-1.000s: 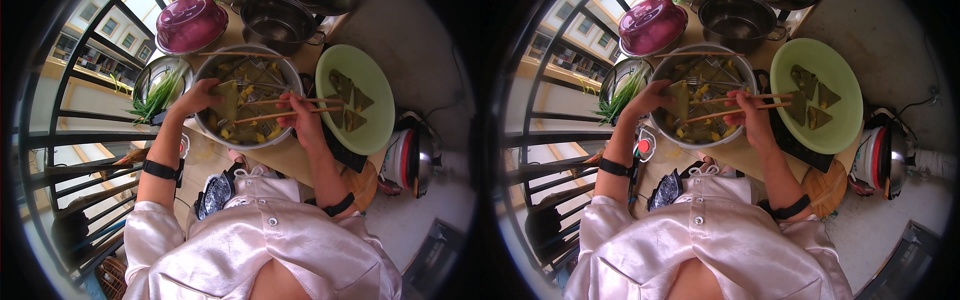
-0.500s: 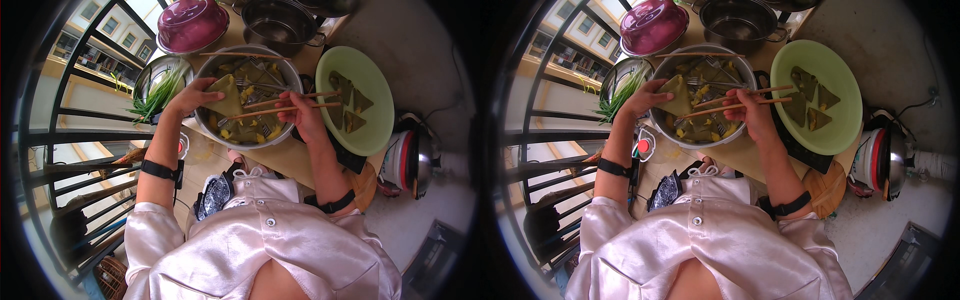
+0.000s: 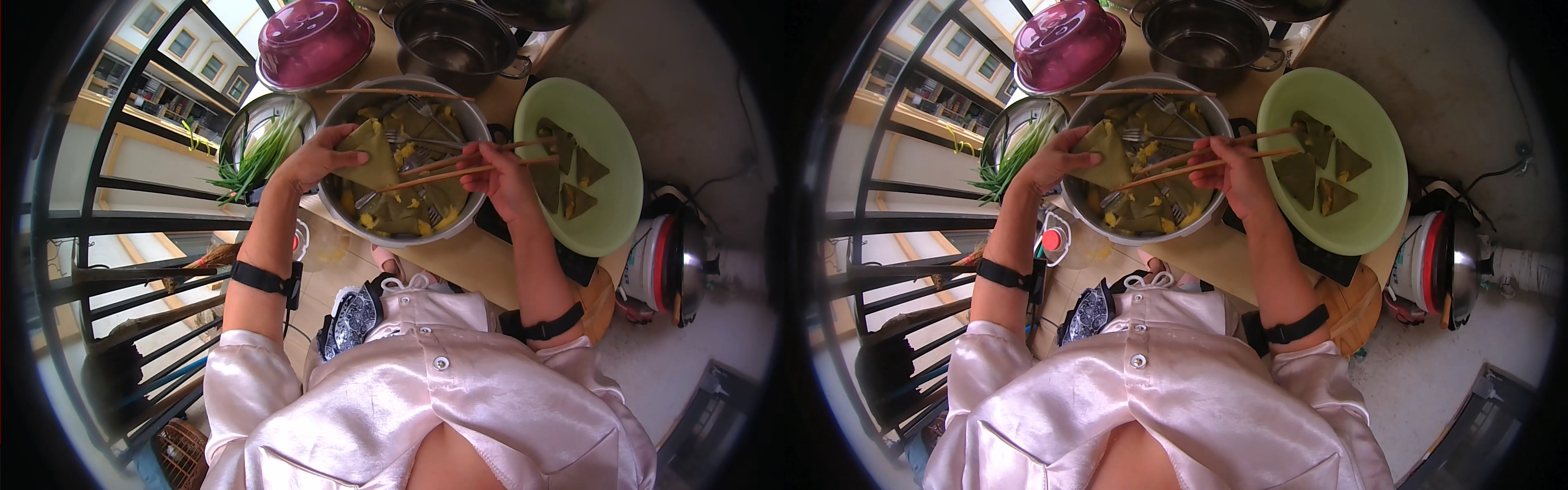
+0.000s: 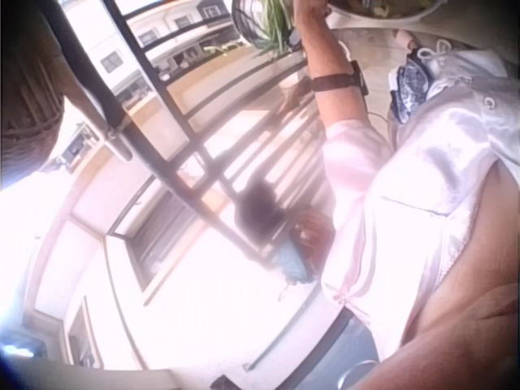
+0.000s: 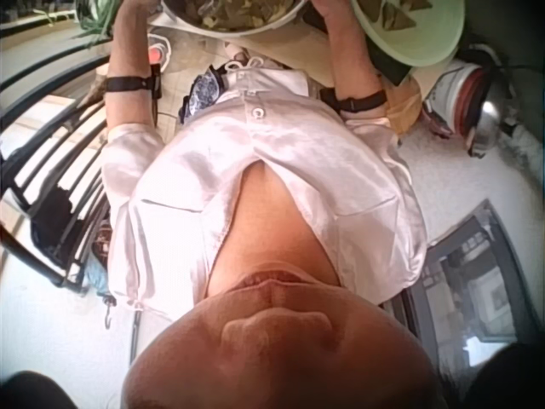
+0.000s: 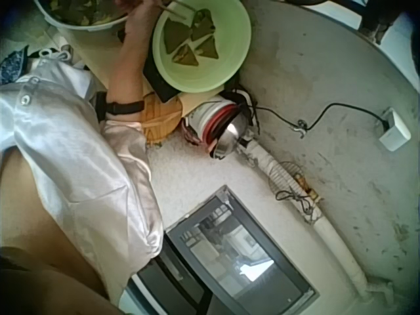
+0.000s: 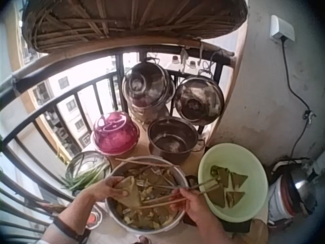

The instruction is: The person assembles zongzi by placing a yellow filling onto banana leaves, folding them into triangular packets, and arranging them in a green bowl. They use chopsticks and forks to handle the filling and leaves, and transfer finished packets from a pink bowl to the green bowl.

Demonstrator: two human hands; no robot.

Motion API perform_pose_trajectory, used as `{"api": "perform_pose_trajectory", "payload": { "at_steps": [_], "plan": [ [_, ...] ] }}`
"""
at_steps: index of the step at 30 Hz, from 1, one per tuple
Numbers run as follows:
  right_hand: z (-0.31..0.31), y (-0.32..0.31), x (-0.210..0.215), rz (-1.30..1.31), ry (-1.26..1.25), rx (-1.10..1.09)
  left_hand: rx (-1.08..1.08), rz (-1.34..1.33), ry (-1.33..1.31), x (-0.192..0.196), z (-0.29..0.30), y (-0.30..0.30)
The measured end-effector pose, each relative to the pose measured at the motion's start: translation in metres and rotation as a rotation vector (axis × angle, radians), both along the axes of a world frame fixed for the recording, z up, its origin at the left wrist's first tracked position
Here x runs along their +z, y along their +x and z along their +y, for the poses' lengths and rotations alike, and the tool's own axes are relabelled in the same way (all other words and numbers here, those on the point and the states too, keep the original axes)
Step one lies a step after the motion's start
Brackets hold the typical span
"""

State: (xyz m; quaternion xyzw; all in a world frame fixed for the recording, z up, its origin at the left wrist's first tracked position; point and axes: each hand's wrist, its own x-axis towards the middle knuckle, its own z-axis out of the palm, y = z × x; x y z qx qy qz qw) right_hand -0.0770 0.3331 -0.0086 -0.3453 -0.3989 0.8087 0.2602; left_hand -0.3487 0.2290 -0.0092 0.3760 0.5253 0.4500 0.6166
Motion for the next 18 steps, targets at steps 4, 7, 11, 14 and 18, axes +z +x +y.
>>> {"api": "perform_pose_trajectory", "payload": {
  "at_steps": [4,7,11,14,18],
  "plan": [
    [0.005,-0.001,0.005,-0.006,0.055,-0.02,0.11,-0.096,-0.041,-0.005,0.0,0.001],
    [0.01,0.008,0.014,-0.011,0.059,-0.077,0.231,-0.105,-0.082,-0.006,-0.001,0.001],
    [0.012,0.014,0.023,-0.023,0.114,-0.012,0.294,-0.125,-0.065,-0.007,-0.001,0.0],
    [0.011,0.012,0.03,-0.048,0.176,0.003,0.305,-0.156,-0.043,-0.008,-0.001,0.001],
    [0.006,0.009,0.038,-0.078,0.24,-0.007,0.328,-0.144,-0.031,-0.007,-0.002,0.004]
  ]
}}
